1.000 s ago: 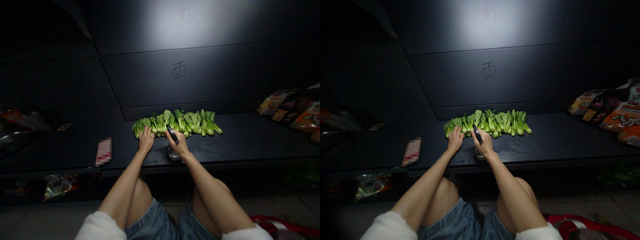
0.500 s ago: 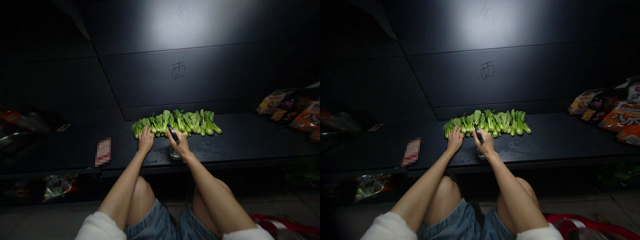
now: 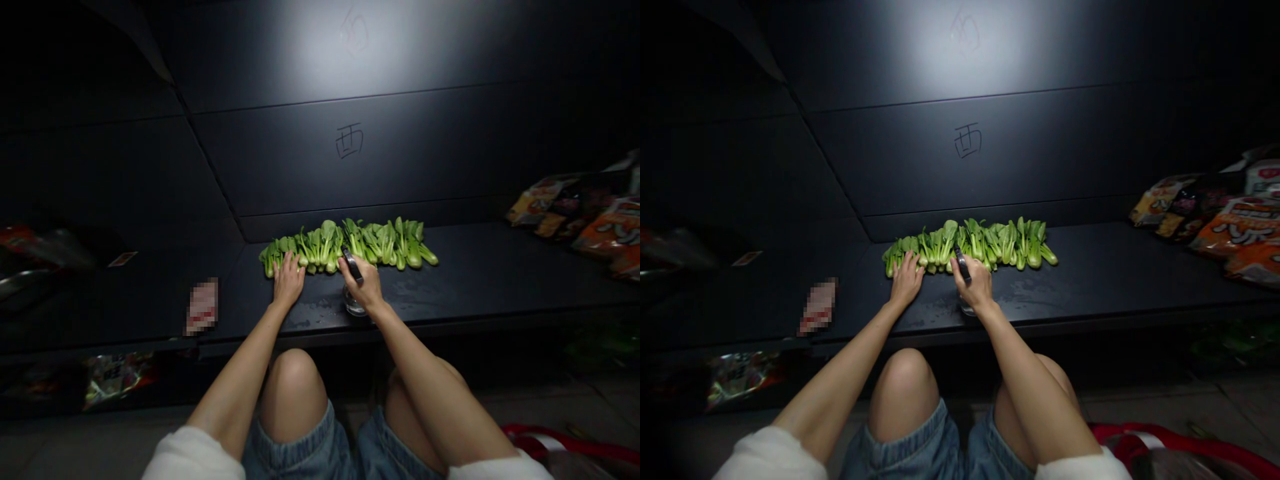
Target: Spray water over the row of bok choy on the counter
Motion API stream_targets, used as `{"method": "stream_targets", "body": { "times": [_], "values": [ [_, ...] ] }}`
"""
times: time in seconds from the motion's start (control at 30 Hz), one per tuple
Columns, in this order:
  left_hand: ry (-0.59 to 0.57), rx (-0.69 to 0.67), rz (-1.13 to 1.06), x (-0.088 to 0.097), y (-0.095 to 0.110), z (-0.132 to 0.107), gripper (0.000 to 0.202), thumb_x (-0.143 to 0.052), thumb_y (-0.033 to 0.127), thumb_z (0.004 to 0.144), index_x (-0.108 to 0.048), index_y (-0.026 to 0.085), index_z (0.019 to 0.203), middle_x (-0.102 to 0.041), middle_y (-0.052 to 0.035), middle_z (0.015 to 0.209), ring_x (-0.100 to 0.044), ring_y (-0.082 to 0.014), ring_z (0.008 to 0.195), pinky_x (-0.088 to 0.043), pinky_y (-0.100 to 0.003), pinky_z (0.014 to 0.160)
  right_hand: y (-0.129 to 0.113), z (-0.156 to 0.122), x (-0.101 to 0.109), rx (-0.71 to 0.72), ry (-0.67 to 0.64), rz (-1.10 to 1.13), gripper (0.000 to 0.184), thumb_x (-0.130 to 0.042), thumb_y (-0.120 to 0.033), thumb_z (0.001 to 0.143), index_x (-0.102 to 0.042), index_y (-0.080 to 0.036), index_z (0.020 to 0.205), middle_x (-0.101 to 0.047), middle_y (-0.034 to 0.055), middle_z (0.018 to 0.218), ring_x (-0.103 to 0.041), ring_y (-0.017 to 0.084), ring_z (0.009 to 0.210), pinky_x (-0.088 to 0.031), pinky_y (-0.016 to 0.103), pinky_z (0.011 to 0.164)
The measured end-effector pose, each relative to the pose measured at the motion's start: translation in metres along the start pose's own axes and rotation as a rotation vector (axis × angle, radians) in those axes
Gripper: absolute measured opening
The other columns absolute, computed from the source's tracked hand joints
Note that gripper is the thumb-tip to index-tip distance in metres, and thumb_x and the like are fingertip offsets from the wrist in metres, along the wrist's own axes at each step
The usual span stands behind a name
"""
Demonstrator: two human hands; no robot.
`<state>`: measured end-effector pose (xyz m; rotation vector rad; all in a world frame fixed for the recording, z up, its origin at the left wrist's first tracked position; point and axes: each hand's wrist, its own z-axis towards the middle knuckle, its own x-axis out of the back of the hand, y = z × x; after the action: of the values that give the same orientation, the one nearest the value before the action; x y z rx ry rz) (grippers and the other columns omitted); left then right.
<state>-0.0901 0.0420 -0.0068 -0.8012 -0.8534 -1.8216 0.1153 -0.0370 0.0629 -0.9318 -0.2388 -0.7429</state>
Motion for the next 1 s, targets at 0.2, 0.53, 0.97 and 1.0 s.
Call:
{"method": "stream_targets", "body": {
  "times": [0.2, 0.53, 0.97, 1.0],
  "values": [
    [-0.024, -0.012, -0.017, 0.005, 0.007, 0.003, 0.045, -0.035, 0.03, 0.096, -0.049, 0.015, 0.136, -0.042, -0.0164, 0.152, -0.033, -0.0283, 0.144, -0.016, -0.063, 0.117, 0.002, 0.001, 0.006, -0.011, -0.016, 0.016, 0.04, -0.042, -0.051, 0.094, -0.051, -0.023, 0.068, -0.061, 0.0028, 0.066, -0.055, 0.016, 0.06, -0.035, 0.026, 0.059],
    [-0.026, -0.1, -0.044, 0.002, 0.041, 0.014, 0.047, -0.036, 0.031, 0.096, -0.045, 0.018, 0.141, -0.039, -0.0135, 0.154, -0.03, -0.025, 0.146, -0.012, -0.059, 0.12, 0.003, 0.001, 0.007, -0.031, -0.022, 0.029, 0.041, -0.041, -0.052, 0.094, -0.052, -0.023, 0.068, -0.061, 0.0037, 0.066, -0.057, 0.018, 0.062, -0.037, 0.026, 0.059],
    [-0.038, -0.124, -0.045, -0.008, 0.049, 0.01, 0.046, -0.037, 0.03, 0.097, -0.045, 0.019, 0.14, -0.038, -0.0121, 0.155, -0.027, -0.0244, 0.147, -0.009, -0.058, 0.121, 0.008, 0.001, 0.011, -0.052, -0.02, 0.072, 0.04, -0.042, -0.052, 0.094, -0.056, -0.022, 0.073, -0.064, 0.0042, 0.071, -0.058, 0.017, 0.063, -0.038, 0.026, 0.059],
    [-0.039, -0.123, -0.044, -0.009, 0.05, 0.011, 0.046, -0.037, 0.03, 0.096, -0.044, 0.02, 0.141, -0.038, -0.012, 0.155, -0.027, -0.0243, 0.147, -0.009, -0.058, 0.121, 0.009, 0.001, 0.012, -0.057, -0.012, 0.068, 0.04, -0.042, -0.052, 0.094, -0.057, -0.022, 0.073, -0.065, 0.0045, 0.071, -0.058, 0.018, 0.064, -0.038, 0.026, 0.06]
  ]
}}
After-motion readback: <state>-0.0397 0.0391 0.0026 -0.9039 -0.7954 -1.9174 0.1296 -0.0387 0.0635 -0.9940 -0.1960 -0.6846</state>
